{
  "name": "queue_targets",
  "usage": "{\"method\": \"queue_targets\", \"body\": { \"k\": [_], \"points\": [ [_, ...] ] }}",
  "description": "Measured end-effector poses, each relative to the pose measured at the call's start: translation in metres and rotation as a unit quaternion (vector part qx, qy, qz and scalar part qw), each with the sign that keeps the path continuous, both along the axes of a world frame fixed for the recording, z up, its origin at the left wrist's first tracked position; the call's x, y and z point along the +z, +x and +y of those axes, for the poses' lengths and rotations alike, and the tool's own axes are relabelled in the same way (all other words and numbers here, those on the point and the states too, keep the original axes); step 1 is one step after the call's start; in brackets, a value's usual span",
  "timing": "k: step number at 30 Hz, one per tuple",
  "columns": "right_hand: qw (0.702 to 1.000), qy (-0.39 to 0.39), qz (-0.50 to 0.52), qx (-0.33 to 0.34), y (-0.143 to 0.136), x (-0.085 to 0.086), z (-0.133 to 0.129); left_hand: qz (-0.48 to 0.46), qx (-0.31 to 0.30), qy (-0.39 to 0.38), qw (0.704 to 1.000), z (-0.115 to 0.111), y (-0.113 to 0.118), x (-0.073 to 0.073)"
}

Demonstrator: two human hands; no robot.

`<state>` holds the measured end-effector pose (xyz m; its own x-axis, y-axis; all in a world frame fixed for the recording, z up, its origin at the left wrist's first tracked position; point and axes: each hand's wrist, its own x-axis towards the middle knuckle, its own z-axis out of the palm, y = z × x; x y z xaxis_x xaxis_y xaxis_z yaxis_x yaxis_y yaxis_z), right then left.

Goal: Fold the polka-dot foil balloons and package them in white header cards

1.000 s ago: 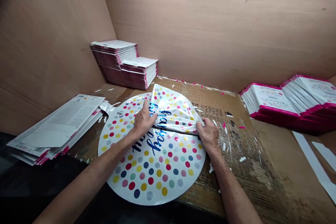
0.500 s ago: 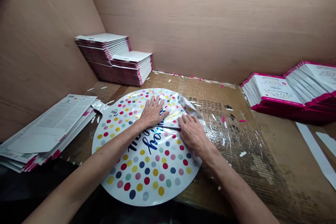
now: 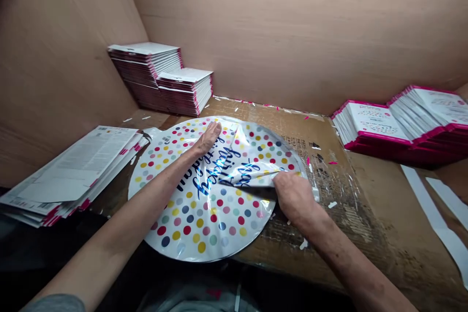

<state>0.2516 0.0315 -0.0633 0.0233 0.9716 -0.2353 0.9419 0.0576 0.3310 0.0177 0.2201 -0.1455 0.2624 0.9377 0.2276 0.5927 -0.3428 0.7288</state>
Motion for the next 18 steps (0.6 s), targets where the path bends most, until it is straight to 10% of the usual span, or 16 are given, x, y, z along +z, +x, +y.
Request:
{"method": "queue_targets", "body": {
  "k": [5,9,12,15,18],
  "points": [
    [0.994,0.060,-0.025,-0.084,0.025,0.033,-0.016,0.018,0.034,0.004,0.999,-0.014,0.010,0.021],
    [0.995,0.077,0.003,-0.061,-0.014,0.027,-0.034,0.011,0.062,0.068,0.996,-0.094,0.006,0.041],
    [0.995,0.043,0.085,-0.036,-0.065,0.012,-0.046,0.071,-0.079,0.210,0.972,-0.164,-0.007,0.038],
    [0.970,0.038,0.218,0.100,-0.092,0.001,-0.056,0.134,-0.152,0.247,0.948,-0.196,-0.028,0.024],
    [0.881,0.054,0.340,0.325,-0.080,-0.010,-0.059,0.085,-0.163,0.211,0.960,-0.189,-0.060,0.015]
  ]
}}
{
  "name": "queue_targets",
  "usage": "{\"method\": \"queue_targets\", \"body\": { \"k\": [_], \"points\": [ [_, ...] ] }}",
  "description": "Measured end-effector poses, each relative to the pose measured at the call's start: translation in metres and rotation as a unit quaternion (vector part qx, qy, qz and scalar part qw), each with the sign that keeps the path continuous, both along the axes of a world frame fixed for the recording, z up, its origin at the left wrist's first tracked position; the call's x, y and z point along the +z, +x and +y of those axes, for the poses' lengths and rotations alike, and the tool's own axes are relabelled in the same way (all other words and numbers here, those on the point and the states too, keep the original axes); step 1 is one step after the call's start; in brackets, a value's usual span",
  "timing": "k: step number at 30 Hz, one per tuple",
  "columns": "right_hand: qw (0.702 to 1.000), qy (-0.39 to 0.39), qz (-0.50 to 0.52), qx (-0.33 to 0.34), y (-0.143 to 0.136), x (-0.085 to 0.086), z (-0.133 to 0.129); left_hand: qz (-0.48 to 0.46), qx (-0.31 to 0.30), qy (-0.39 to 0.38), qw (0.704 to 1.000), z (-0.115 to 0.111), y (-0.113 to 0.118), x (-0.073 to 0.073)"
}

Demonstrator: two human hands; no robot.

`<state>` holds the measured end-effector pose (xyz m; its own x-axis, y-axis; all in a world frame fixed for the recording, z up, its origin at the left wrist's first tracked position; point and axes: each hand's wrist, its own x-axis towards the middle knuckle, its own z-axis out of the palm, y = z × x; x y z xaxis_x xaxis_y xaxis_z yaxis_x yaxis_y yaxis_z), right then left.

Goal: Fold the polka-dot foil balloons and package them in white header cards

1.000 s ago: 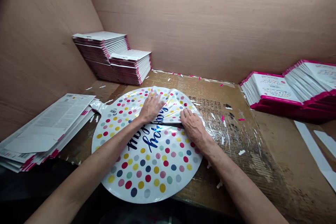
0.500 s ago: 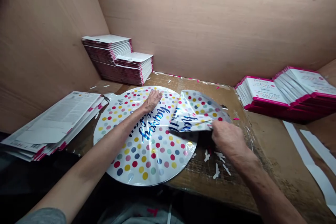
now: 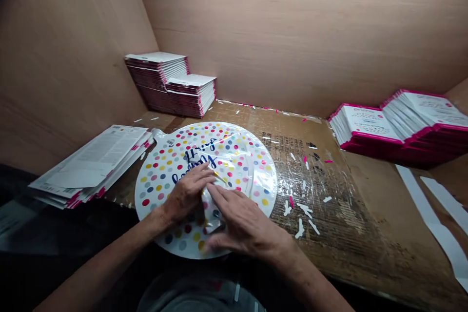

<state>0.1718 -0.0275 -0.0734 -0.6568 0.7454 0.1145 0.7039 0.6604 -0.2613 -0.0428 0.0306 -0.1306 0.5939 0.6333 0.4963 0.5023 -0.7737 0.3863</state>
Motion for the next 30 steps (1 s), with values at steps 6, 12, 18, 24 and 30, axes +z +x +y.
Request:
{"method": "queue_targets", "body": {
  "k": [6,12,18,24,30],
  "points": [
    [0.989,0.139,0.014,0.046,0.035,-0.045,0.031,-0.014,-0.088,-0.044,0.995,-0.001,-0.054,0.008],
    [0.995,-0.003,0.001,0.101,0.023,-0.050,0.047,0.051,0.052,0.028,0.997,-0.040,-0.067,-0.007],
    [0.966,-0.124,0.188,-0.128,-0.005,-0.046,0.067,-0.082,0.220,-0.104,0.966,-0.043,-0.060,-0.021],
    [0.942,-0.103,0.143,-0.284,-0.026,-0.054,0.088,-0.001,0.378,-0.074,0.923,-0.035,-0.037,-0.009],
    [0.962,-0.001,0.017,-0.272,-0.031,-0.040,0.080,0.161,0.218,-0.036,0.962,-0.014,-0.035,-0.017]
  ]
}}
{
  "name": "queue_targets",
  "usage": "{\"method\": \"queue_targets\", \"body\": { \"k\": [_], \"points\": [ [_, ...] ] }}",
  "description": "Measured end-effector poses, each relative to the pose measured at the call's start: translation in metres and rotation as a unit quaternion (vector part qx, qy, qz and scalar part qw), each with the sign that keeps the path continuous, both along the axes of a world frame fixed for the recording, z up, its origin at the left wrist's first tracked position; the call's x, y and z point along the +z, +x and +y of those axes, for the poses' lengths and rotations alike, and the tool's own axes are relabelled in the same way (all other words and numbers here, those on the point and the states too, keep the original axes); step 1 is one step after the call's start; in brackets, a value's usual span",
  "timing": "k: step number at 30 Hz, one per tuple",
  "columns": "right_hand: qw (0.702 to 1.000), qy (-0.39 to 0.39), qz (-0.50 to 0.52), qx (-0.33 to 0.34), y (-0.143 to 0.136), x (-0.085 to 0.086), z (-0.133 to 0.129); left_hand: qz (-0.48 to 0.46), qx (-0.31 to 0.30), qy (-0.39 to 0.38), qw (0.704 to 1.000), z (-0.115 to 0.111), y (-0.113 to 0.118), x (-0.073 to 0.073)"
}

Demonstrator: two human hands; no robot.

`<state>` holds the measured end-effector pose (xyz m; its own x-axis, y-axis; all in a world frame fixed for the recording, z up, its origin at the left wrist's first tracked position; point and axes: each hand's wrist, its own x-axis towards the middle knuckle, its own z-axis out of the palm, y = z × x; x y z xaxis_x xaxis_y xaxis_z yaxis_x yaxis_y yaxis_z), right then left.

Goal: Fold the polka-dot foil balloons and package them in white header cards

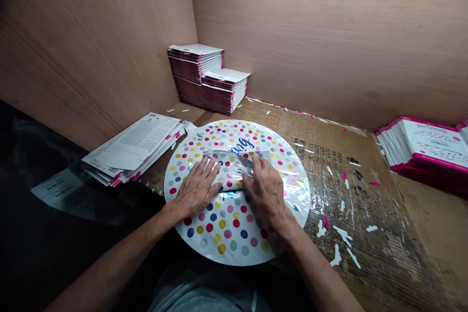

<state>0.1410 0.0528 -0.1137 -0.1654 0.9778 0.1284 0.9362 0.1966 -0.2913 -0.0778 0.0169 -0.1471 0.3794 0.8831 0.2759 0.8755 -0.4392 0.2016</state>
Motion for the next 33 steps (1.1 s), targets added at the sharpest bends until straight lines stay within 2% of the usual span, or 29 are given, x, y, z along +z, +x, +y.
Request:
{"method": "queue_targets", "body": {
  "k": [2,3,5,7,9,11,13,15,16,17,19,21,23,25,27,30,33],
  "points": [
    [0.991,0.096,-0.057,0.072,-0.015,0.003,-0.012,0.014,0.022,-0.020,0.999,0.006,-0.001,-0.007],
    [0.982,0.115,-0.086,0.125,-0.025,0.002,-0.018,0.016,0.031,-0.023,0.999,0.008,-0.001,-0.008],
    [0.963,0.090,-0.137,0.213,-0.047,-0.001,-0.024,0.023,0.041,-0.032,0.998,0.011,-0.003,-0.003],
    [0.949,0.048,-0.168,0.262,-0.063,-0.006,-0.024,0.039,0.036,-0.049,0.997,0.016,-0.004,0.011],
    [0.938,0.033,-0.180,0.294,-0.061,-0.010,-0.021,0.050,-0.019,-0.056,0.997,0.026,-0.006,0.029],
    [0.920,0.043,-0.165,0.354,-0.042,-0.011,-0.022,0.049,-0.134,-0.056,0.988,0.038,-0.008,0.043],
    [0.899,0.049,-0.112,0.419,-0.013,-0.012,-0.025,0.046,-0.242,-0.077,0.966,0.051,-0.012,0.049],
    [0.897,0.037,-0.013,0.440,0.016,-0.013,-0.029,0.030,-0.277,-0.121,0.953,0.061,-0.016,0.046],
    [0.909,0.020,0.048,0.414,0.027,-0.014,-0.028,0.010,-0.268,-0.146,0.952,0.064,-0.019,0.043],
    [0.927,0.000,0.109,0.359,0.034,-0.015,-0.027,-0.022,-0.248,-0.168,0.954,0.066,-0.020,0.040],
    [0.960,-0.032,0.205,0.186,0.037,-0.016,-0.017,-0.114,-0.193,-0.211,0.951,0.066,-0.019,0.033],
    [0.971,-0.043,0.234,0.012,0.029,-0.017,-0.003,-0.204,-0.108,-0.232,0.945,0.061,-0.012,0.029],
    [0.976,-0.043,0.196,-0.086,0.016,-0.015,0.013,-0.237,0.013,-0.193,0.952,0.054,0.001,0.025],
    [0.986,-0.048,0.114,-0.115,0.005,-0.012,0.025,-0.189,0.120,-0.107,0.969,0.048,0.016,0.021],
    [0.990,-0.058,0.016,-0.125,-0.004,-0.008,0.033,-0.104,0.173,-0.030,0.979,0.045,0.028,0.016],
    [0.982,-0.096,-0.101,-0.130,-0.015,0.000,0.042,-0.015,0.193,0.019,0.981,0.046,0.037,0.006],
    [0.980,-0.044,-0.176,-0.084,-0.028,0.010,0.058,0.026,0.187,0.014,0.982,0.050,0.040,0.001]
  ]
}}
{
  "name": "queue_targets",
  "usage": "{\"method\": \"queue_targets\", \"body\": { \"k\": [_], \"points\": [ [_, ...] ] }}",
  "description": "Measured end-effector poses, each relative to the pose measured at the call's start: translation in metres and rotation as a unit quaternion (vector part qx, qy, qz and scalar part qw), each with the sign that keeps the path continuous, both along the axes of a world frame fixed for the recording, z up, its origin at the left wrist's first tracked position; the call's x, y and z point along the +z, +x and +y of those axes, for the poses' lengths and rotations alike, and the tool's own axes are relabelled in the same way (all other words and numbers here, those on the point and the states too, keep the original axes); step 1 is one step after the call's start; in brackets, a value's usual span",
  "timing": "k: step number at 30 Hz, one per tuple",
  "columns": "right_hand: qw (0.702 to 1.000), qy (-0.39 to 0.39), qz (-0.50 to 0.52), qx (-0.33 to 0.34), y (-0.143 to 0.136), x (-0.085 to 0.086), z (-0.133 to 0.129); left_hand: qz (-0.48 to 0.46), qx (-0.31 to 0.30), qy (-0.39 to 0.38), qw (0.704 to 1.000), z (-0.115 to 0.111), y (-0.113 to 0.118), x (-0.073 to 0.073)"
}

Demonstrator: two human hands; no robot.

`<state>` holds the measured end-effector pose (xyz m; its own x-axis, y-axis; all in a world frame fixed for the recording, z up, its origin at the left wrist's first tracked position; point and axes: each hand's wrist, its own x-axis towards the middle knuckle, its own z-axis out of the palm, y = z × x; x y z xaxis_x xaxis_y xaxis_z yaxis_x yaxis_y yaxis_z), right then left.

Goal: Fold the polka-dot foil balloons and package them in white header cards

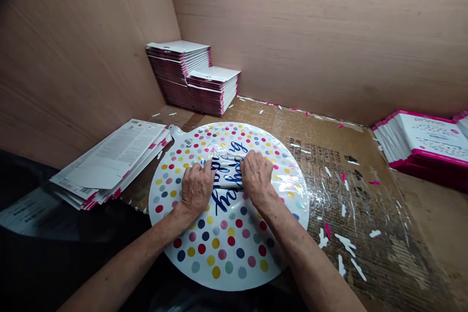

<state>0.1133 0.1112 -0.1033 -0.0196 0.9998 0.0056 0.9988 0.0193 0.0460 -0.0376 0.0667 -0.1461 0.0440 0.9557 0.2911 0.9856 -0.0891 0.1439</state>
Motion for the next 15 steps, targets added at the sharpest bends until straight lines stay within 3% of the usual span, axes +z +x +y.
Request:
{"method": "queue_targets", "body": {
  "k": [2,4,7,10,13,15],
  "points": [
    [0.995,0.022,-0.017,0.094,-0.009,0.007,0.017,0.009,-0.005,-0.018,1.000,0.002,0.000,0.000],
    [0.982,-0.019,-0.005,0.187,-0.014,0.011,0.033,0.006,-0.002,-0.030,1.000,0.002,-0.003,0.001],
    [0.966,-0.071,0.034,0.246,-0.011,0.013,0.041,-0.055,-0.001,-0.018,0.998,0.000,-0.011,0.005],
    [0.960,-0.068,0.096,0.255,0.000,0.008,0.022,-0.214,-0.008,0.016,0.977,-0.002,-0.016,0.009],
    [0.944,-0.059,0.196,0.258,0.005,0.000,-0.010,-0.398,-0.027,-0.029,0.917,-0.007,-0.012,0.015],
    [0.927,-0.067,0.271,0.249,0.003,-0.004,-0.029,-0.465,-0.038,-0.058,0.882,-0.012,-0.013,0.020]
  ]
}}
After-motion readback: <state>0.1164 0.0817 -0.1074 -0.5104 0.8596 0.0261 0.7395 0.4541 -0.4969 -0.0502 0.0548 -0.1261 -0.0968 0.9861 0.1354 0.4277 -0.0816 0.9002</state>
